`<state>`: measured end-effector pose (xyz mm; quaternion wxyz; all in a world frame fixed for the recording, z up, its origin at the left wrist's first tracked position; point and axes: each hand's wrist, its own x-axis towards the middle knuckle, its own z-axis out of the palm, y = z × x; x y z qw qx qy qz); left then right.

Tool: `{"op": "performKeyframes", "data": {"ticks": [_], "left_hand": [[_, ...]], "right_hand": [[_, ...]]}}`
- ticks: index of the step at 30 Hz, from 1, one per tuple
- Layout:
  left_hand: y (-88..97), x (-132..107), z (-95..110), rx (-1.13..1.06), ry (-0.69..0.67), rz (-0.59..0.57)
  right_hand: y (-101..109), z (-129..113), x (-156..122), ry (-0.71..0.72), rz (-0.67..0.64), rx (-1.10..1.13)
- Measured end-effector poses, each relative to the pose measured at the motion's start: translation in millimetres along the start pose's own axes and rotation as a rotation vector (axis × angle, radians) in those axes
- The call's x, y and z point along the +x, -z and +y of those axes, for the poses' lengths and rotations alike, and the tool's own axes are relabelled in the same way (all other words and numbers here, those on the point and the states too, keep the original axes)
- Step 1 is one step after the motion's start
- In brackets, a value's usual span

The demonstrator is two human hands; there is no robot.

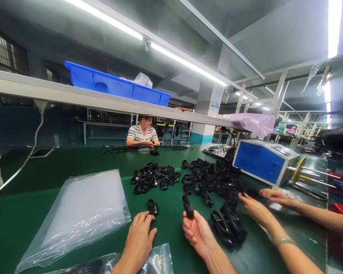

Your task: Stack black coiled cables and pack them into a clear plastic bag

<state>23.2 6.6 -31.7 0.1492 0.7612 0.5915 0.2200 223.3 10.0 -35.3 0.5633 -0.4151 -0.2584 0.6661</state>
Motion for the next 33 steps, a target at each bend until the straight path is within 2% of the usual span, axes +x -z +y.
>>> {"op": "performKeyframes", "data": {"ticks": [8, 12, 14, 17, 19, 21, 24, 29, 33], "left_hand": [[-2.5, -3.4, -2.4, -0.063, 0.023, 0.008], [-4.6, -2.9, -5.2, -0.103, 0.014, 0.037], [-5.1, -1.7, -6.3, -0.131, 0.011, 0.057], [-6.6, 1.1, -8.1, -0.142, 0.020, 0.103], [-8.2, 2.7, -9.8, -0.124, 0.036, 0.129], [-9.5, 3.3, -11.4, -0.110, 0.045, 0.142], [-9.4, 1.8, -12.0, -0.122, 0.028, 0.143], [-5.5, -0.9, -9.1, -0.144, 0.018, 0.156], [-5.2, 0.2, -9.4, -0.152, 0.008, 0.154]], "right_hand": [[11.3, 8.7, 13.0, 0.263, 0.278, -0.421], [5.5, 7.9, 6.6, 0.532, 0.418, -0.918], [-8.9, 11.6, 3.9, 0.625, 0.377, -1.120], [-40.3, 22.4, 5.5, 0.671, 0.171, -1.229], [-60.2, 30.7, 11.3, 0.624, 0.087, -1.199], [-73.6, 37.9, 20.0, 0.560, 0.086, -1.116], [-76.3, 44.1, 33.6, 0.487, 0.108, -0.965], [-42.4, 34.0, 38.2, 0.294, 0.091, -0.636], [-13.7, 19.6, 25.2, 0.249, 0.089, -0.435]]}}
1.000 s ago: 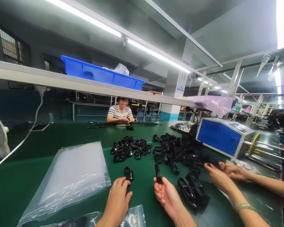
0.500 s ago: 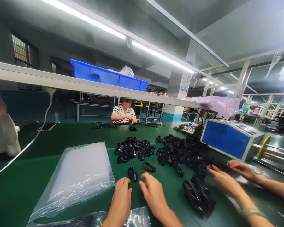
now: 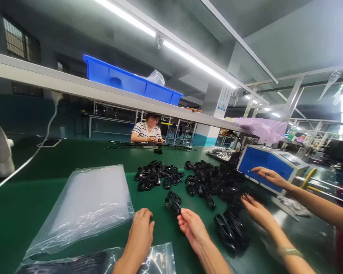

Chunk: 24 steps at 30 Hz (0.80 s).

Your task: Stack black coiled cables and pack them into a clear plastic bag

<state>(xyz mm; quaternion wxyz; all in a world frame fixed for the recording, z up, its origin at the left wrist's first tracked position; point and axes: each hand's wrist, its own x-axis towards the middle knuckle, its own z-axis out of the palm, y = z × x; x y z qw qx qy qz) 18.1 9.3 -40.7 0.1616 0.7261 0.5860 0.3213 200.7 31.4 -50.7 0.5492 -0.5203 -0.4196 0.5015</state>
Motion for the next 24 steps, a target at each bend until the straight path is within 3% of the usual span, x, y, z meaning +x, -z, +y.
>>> {"op": "performKeyframes", "data": {"ticks": [6, 11, 20, 24], "left_hand": [[-1.5, 0.2, -2.4, 0.014, -0.004, -0.013], [0.6, -0.5, -1.5, 0.028, -0.009, -0.009], [1.6, -0.6, -1.8, -0.012, -0.002, -0.018], [0.8, -0.1, -3.2, -0.015, -0.004, -0.012]], "right_hand": [[4.9, 5.6, -9.5, 0.003, 0.002, 0.190], [5.0, 7.1, -12.1, 0.067, 0.022, 0.174], [11.5, 2.7, -9.0, 0.198, 0.062, 0.004], [16.2, 3.5, -11.2, 0.269, 0.148, -0.307]]}}
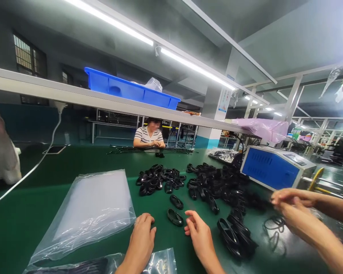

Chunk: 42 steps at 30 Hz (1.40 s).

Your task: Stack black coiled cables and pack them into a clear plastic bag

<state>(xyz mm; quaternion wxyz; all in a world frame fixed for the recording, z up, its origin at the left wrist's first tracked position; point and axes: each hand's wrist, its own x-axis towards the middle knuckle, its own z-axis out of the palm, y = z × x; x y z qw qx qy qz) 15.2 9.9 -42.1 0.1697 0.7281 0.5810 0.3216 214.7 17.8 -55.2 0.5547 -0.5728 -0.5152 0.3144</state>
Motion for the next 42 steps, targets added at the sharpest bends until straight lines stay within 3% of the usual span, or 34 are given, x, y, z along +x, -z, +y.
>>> {"op": "performKeyframes", "data": {"ticks": [3, 8, 18, 24, 28, 33, 42], "left_hand": [[0.1, -0.8, 0.3, -0.005, 0.007, 0.003], [0.6, -2.8, 1.3, -0.027, 0.006, 0.005], [-6.3, 0.0, -3.6, 0.028, -0.015, 0.053], [-20.9, 21.0, -30.3, 0.056, -0.140, 0.123], [-25.7, 34.7, -40.6, 0.060, -0.178, 0.121], [-21.7, 33.3, -38.2, 0.104, -0.189, 0.109], [4.1, 22.8, -33.8, 0.077, -0.164, -0.027]], "right_hand": [[6.3, 3.6, -0.1, 0.016, 0.039, -0.250], [11.8, 5.0, -0.2, 0.012, 0.082, -0.433], [-14.4, -15.3, -18.0, 0.464, 0.050, -0.520], [-23.4, -35.0, -24.1, 0.542, 0.002, -0.653], [-26.6, -37.4, -26.5, 0.581, -0.083, -0.741], [-36.3, -30.0, -36.8, 0.595, -0.250, -0.835], [-46.3, -46.7, -60.5, 0.684, -0.387, -0.838]]}}
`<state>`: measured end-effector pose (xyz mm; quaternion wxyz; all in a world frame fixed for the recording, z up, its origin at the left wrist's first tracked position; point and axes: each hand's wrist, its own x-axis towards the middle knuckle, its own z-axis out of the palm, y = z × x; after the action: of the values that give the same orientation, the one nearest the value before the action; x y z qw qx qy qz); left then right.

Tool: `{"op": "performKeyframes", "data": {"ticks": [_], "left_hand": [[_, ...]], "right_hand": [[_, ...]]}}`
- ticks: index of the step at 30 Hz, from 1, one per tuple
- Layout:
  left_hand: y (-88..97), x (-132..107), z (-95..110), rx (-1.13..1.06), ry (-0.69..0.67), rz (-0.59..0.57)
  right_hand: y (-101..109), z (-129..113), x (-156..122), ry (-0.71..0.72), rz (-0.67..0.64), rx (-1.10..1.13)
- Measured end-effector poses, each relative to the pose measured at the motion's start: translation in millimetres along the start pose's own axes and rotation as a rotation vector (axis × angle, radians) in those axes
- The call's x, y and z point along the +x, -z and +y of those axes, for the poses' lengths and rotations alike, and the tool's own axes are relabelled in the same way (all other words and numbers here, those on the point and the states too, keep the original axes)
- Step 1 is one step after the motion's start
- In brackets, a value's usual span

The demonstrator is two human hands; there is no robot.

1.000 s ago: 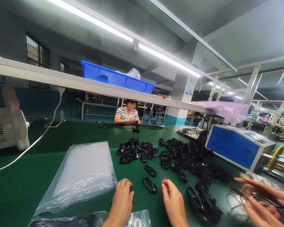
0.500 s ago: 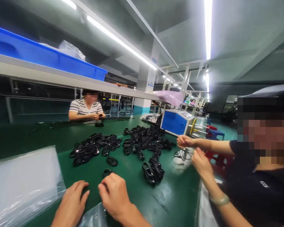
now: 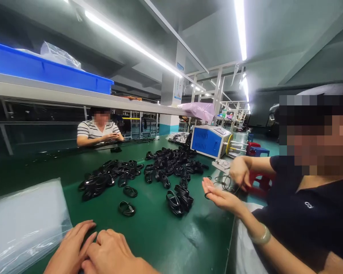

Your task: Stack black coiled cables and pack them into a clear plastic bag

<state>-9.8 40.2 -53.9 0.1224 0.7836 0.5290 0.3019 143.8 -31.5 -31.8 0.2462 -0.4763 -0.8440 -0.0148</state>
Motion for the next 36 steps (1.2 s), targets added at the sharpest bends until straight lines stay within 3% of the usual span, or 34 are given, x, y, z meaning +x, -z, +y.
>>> {"op": "performKeyframes", "data": {"ticks": [7, 17, 26, 30, 36], "left_hand": [[12.7, -21.6, -13.6, -0.002, -0.054, 0.045], [30.8, -38.8, 17.2, -0.074, 0.004, -0.019], [41.4, -24.5, 35.7, -0.185, 0.165, -0.060], [33.5, -8.4, 40.0, -0.323, 0.220, -0.006], [3.7, -0.5, 40.1, -0.638, 0.278, 0.137]], "right_hand": [[-13.5, -18.7, -2.5, 0.086, 0.020, 0.104], [-12.8, -24.1, -2.3, 0.120, -0.054, 0.130], [-10.5, -23.9, -4.6, 0.112, -0.070, 0.154], [-11.4, -25.2, -5.3, 0.078, -0.073, 0.187], [-10.5, -20.8, -3.8, 0.043, -0.017, 0.287]]}}
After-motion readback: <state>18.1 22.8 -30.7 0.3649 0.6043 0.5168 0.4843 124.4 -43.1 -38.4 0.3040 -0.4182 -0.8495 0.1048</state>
